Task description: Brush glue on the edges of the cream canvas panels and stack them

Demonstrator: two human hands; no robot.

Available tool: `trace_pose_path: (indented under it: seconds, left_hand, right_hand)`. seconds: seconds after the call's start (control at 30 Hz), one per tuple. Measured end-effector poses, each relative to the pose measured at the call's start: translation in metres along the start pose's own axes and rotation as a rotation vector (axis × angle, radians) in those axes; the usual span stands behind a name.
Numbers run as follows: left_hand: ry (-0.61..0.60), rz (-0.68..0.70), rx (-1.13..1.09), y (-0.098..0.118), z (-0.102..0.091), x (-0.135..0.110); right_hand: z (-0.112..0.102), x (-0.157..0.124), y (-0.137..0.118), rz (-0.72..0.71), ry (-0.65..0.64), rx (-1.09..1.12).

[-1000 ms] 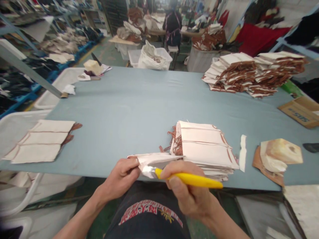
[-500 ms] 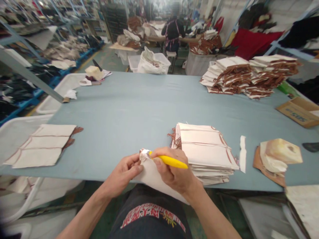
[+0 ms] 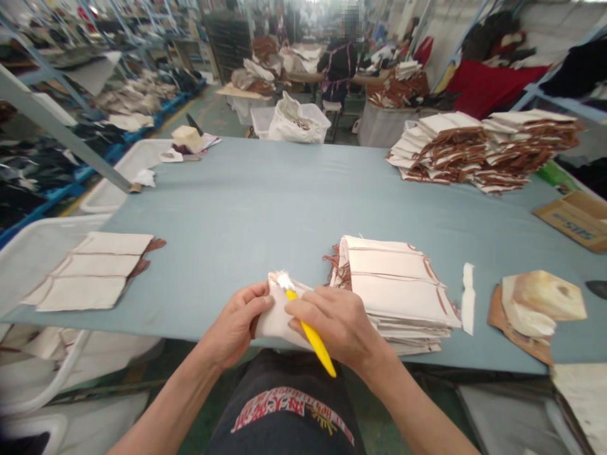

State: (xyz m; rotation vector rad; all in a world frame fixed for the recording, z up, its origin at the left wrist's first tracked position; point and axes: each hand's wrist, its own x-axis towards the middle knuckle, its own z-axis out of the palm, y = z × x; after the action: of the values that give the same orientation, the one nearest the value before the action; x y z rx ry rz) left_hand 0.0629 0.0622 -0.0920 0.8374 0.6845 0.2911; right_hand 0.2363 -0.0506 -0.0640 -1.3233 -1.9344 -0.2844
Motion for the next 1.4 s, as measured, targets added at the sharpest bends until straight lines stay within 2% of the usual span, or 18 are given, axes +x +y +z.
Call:
trace_pose_path:
  seconds: [0.13, 0.23, 0.3, 0.37, 0.43, 0.5, 0.6, 0.67, 0.77, 0.97, 1.07, 1.17, 1.23, 1.33, 1.4]
  left_hand:
    - [0.013, 0.012, 0.008, 0.000, 0.002, 0.000]
    - [0.019, 0.062, 0.094, 0.001, 0.001, -0.003]
    - [0.027, 0.176, 0.278, -0.001, -0.002, -0.006]
    - [0.054, 0.360, 0.549, -0.006, -0.005, -0.009]
    - [0.075, 0.604, 0.834, -0.015, -0.009, -0.011]
    - [0.085, 0.866, 1.049, -0.023, -0.013, -0.012]
    - [0.090, 1.089, 1.168, -0.031, -0.013, -0.012]
    - [0.076, 1.145, 1.219, -0.032, -0.011, -0.010]
    - [0.047, 1.207, 1.325, -0.033, -0.007, -0.008]
    - [0.037, 1.139, 1.393, -0.040, -0.005, -0.010]
    - [0.063, 0.968, 1.208, -0.047, -0.007, -0.011]
    - [0.175, 0.716, 0.918, -0.052, -0.009, -0.014]
    - [0.278, 0.613, 0.845, -0.049, -0.011, -0.018]
    - [0.356, 0.445, 0.746, -0.032, -0.019, -0.027]
    - [0.375, 0.355, 0.671, -0.013, -0.030, -0.030]
  right_hand:
    - [-0.015, 0.002, 0.002, -0.116, -0.127, -0.092]
    - [-0.028, 0.000, 0.000, -0.131, -0.112, -0.069]
    - [-0.035, -0.002, -0.006, -0.020, -0.001, 0.011]
    - [-0.040, -0.004, -0.013, 0.209, 0.157, 0.086]
    - [-0.041, -0.004, -0.019, 0.434, 0.283, 0.143]
    - [-0.039, -0.002, -0.021, 0.523, 0.296, 0.166]
    - [-0.036, 0.001, -0.019, 0.436, 0.138, 0.106]
    - [-0.033, 0.003, -0.019, 0.356, 0.058, 0.078]
    - [-0.030, 0.004, -0.027, 0.270, 0.023, 0.106]
    - [-0.024, -0.002, -0.044, 0.180, -0.054, 0.141]
    - [-0.022, -0.008, -0.048, 0.195, 0.017, 0.195]
    - [-0.019, -0.019, -0.051, 0.313, 0.088, 0.297]
    - [-0.017, -0.027, -0.051, 0.453, 0.162, 0.402]
    - [-0.017, -0.042, -0.044, 0.677, 0.322, 0.519]
    - [-0.019, -0.053, -0.032, 0.721, 0.337, 0.528]
